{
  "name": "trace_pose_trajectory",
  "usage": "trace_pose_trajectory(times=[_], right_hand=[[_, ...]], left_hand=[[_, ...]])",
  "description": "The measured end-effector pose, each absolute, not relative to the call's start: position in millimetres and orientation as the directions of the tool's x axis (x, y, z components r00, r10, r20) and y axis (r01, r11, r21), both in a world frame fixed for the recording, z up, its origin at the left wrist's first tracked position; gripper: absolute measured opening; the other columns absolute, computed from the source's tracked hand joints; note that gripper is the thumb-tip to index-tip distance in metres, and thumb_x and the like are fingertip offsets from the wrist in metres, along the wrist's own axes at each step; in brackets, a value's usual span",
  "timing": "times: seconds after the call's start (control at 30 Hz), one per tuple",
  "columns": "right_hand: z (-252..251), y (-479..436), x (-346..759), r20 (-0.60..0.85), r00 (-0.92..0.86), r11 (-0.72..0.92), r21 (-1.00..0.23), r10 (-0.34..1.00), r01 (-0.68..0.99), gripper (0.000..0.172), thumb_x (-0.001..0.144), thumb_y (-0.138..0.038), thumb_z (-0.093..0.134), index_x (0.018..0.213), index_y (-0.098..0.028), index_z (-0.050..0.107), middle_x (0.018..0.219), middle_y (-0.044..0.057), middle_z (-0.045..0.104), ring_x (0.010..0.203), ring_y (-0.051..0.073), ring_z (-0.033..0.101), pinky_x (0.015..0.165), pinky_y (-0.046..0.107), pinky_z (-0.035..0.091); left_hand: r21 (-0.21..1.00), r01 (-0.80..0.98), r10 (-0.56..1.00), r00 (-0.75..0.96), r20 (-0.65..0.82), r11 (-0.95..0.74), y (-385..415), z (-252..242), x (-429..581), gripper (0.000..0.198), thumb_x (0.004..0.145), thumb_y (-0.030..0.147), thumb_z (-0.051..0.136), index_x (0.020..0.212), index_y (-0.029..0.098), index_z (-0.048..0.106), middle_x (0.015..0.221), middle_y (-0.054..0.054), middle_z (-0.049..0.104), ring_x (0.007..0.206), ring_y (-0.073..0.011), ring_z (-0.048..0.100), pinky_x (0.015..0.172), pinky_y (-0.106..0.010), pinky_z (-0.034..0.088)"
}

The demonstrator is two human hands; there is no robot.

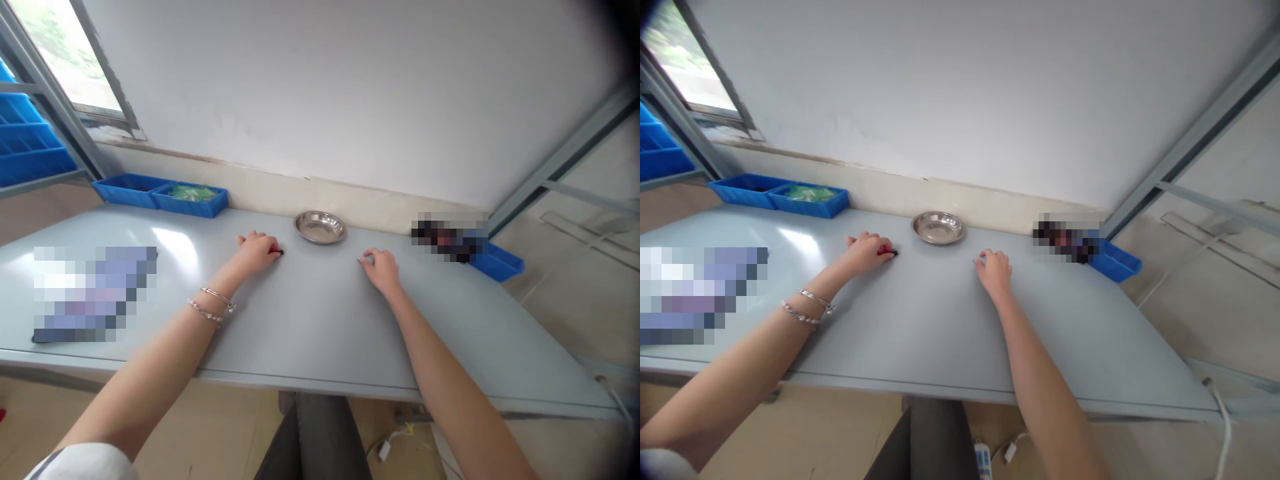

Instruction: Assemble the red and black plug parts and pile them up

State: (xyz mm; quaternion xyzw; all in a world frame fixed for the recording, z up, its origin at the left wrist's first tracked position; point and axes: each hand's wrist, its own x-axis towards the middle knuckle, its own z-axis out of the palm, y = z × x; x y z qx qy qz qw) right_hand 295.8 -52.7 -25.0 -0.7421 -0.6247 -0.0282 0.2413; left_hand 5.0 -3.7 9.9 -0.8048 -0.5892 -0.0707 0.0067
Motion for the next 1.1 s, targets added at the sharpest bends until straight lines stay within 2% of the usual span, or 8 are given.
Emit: trace_pose_trajectory(times=[0.2, 0.7, 0.8, 0.93, 1.1], right_hand=[[-30, -52, 293, 0.325, 0.177, -0.093, -0.260, 0.929, 0.961, 0.022, 0.080, -0.032, 0.047, 0.091, -0.021, 0.062, 0.085, 0.010, 0.052, 0.087, 0.024, 0.048, 0.071, 0.035, 0.038], [-32, -49, 291, 0.385, 0.126, 0.006, -0.323, 0.914, 0.946, 0.017, 0.077, -0.027, 0.048, 0.082, -0.019, 0.061, 0.082, 0.008, 0.051, 0.087, 0.022, 0.048, 0.072, 0.033, 0.038], [-24, -52, 286, 0.404, 0.094, 0.082, -0.397, 0.910, 0.914, 0.016, 0.075, -0.025, 0.047, 0.080, -0.016, 0.060, 0.080, 0.008, 0.054, 0.082, 0.020, 0.050, 0.073, 0.032, 0.039], [-8, -66, 265, 0.352, -0.018, 0.240, -0.599, 0.936, 0.764, 0.013, 0.074, -0.023, 0.047, 0.080, -0.017, 0.057, 0.068, 0.002, 0.058, 0.062, 0.013, 0.052, 0.064, 0.025, 0.041], [1, -86, 239, 0.332, -0.131, 0.337, -0.698, 0.934, 0.631, 0.010, 0.072, -0.023, 0.049, 0.079, -0.019, 0.056, 0.068, 0.000, 0.061, 0.064, 0.012, 0.055, 0.062, 0.024, 0.042]], left_hand=[[0.058, 0.949, 0.945, 0.299, 0.131, -0.309, -4, 9, 6, 0.019, 0.076, 0.033, 0.046, 0.081, 0.022, 0.061, 0.089, -0.009, 0.060, 0.092, -0.0289, 0.045, 0.072, -0.039, 0.028], [0.048, 0.949, 0.945, 0.304, 0.122, -0.311, -6, 12, 5, 0.016, 0.072, 0.030, 0.051, 0.078, 0.020, 0.062, 0.087, -0.011, 0.057, 0.092, -0.0301, 0.044, 0.072, -0.040, 0.027], [0.069, 0.934, 0.928, 0.336, 0.159, -0.350, -10, 15, 11, 0.017, 0.075, 0.029, 0.048, 0.080, 0.019, 0.061, 0.089, -0.011, 0.058, 0.093, -0.0288, 0.044, 0.071, -0.038, 0.027], [0.113, 0.874, 0.870, 0.444, 0.215, -0.473, -28, 21, 29, 0.018, 0.078, 0.031, 0.046, 0.085, 0.019, 0.058, 0.089, -0.008, 0.061, 0.091, -0.0251, 0.047, 0.071, -0.035, 0.027], [0.133, 0.713, 0.713, 0.629, 0.310, -0.688, -51, 23, 48, 0.017, 0.082, 0.031, 0.043, 0.087, 0.019, 0.054, 0.085, -0.004, 0.061, 0.083, -0.0197, 0.051, 0.071, -0.033, 0.025]])
